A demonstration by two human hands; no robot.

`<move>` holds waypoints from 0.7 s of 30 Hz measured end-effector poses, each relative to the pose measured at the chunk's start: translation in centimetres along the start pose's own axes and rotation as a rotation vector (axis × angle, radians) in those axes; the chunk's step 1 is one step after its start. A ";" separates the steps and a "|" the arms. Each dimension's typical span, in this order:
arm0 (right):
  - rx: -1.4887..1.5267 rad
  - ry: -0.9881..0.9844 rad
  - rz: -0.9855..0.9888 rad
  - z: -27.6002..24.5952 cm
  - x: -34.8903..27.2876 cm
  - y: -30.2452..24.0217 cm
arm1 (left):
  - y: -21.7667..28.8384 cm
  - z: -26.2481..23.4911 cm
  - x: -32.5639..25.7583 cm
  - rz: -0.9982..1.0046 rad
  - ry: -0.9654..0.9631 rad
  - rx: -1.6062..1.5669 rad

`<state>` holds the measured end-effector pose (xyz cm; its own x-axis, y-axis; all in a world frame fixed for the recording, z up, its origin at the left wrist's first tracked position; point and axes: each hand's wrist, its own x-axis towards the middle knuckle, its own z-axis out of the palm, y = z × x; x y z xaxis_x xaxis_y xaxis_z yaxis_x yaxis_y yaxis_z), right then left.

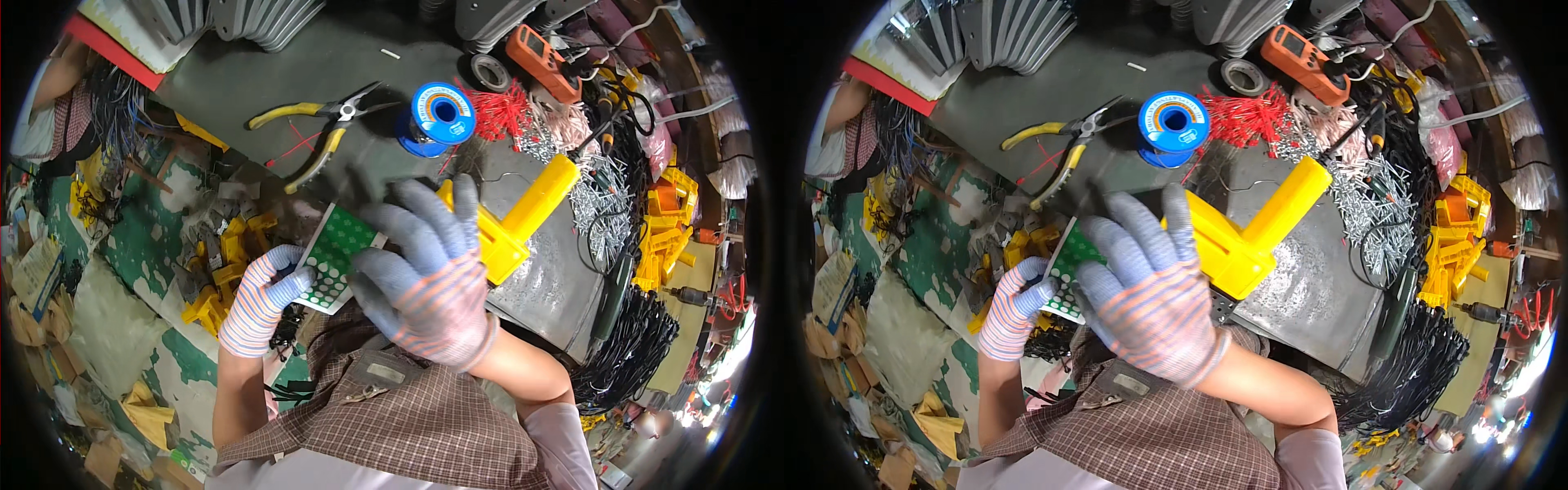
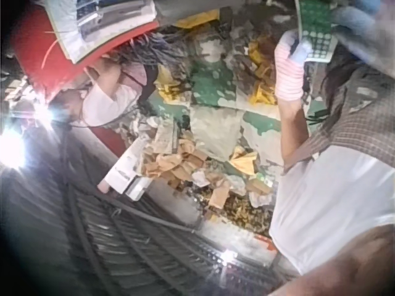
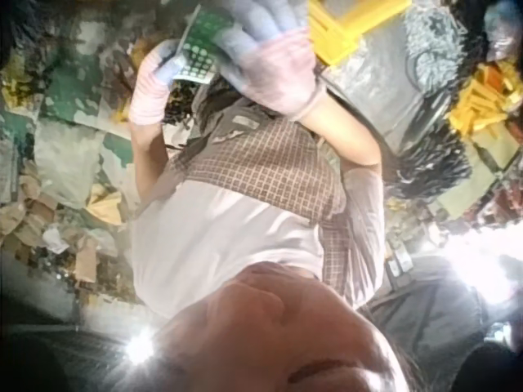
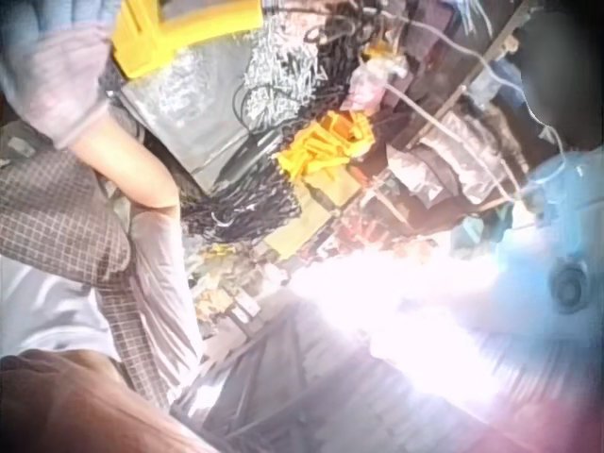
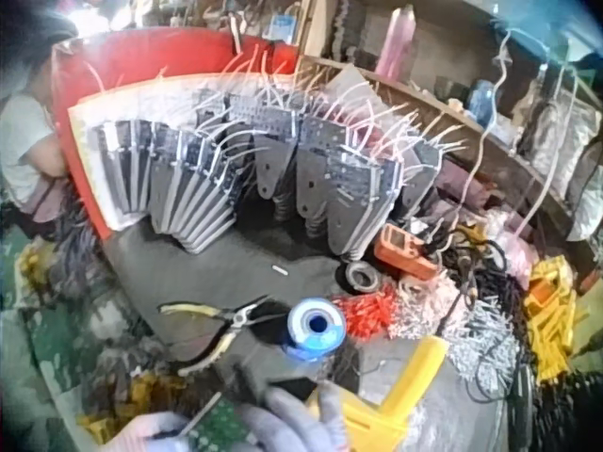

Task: The person assembles a yellow tool housing by integrating electric wires and circuitry parts, soldering connections with a soldering iron, and securing components with screws using an electric screwdriver.

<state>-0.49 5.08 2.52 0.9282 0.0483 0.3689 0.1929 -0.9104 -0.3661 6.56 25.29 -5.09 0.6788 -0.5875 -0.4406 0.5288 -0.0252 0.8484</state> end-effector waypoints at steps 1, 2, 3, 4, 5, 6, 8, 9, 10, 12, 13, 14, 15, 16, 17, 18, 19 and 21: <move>-0.036 -0.032 -0.003 1.1 0.1 -0.1 | -0.3 0.0 -0.2 -0.003 0.006 -0.006; -0.035 -0.040 -0.007 1.6 0.3 -0.3 | -0.4 0.5 -0.3 0.046 0.048 0.016; -0.043 -0.072 0.006 2.0 0.5 -0.5 | -0.5 1.0 -0.4 0.095 0.094 0.036; -0.053 -0.104 0.018 2.4 0.8 -0.7 | -0.5 1.1 -0.4 0.160 0.089 0.055; -0.053 -0.113 0.012 2.7 0.9 -0.8 | -0.5 1.3 -0.4 0.159 0.094 0.046; -0.051 -0.101 0.026 3.0 1.2 -0.9 | -0.6 1.4 -0.3 0.233 0.106 0.121; -0.053 -0.093 0.036 3.3 1.4 -0.9 | -0.7 1.3 -0.2 0.305 0.120 0.221; -0.047 -0.086 0.047 3.4 1.4 -1.0 | -0.6 1.2 -0.1 0.304 0.119 0.216; -0.041 -0.079 0.059 3.4 1.5 -1.0 | -0.6 1.4 0.0 0.346 0.121 0.284; -0.035 -0.080 0.059 3.4 1.6 -1.0 | -0.2 1.4 0.1 0.427 0.122 0.422; -0.027 -0.077 0.059 3.3 1.6 -1.0 | -0.2 1.3 0.3 0.425 0.120 0.419; -0.028 -0.080 0.061 3.2 1.7 -1.1 | -0.3 1.3 0.4 0.461 0.118 0.437; -0.020 -0.088 0.067 3.2 1.8 -1.0 | -0.3 1.2 0.5 0.497 0.118 0.456; -0.012 -0.096 0.072 3.2 1.8 -1.1 | -0.4 1.2 0.5 0.496 0.119 0.456; -0.010 -0.098 0.072 3.2 1.8 -1.1 | -0.4 1.1 0.4 0.477 0.117 0.428; -0.006 -0.097 0.079 3.1 1.9 -1.0 | -0.5 1.1 0.4 0.459 0.114 0.399; 0.000 -0.096 0.086 3.1 1.9 -1.0 | -0.3 1.1 0.4 0.458 0.116 0.400; -0.001 -0.105 0.080 3.0 2.1 -0.8 | 0.2 0.9 0.2 0.372 0.069 0.335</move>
<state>2.25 7.14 1.03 0.9688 0.0183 0.2471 0.1167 -0.9134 -0.3900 6.30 24.42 -4.72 0.8284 -0.5512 -0.0996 0.0599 -0.0897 0.9942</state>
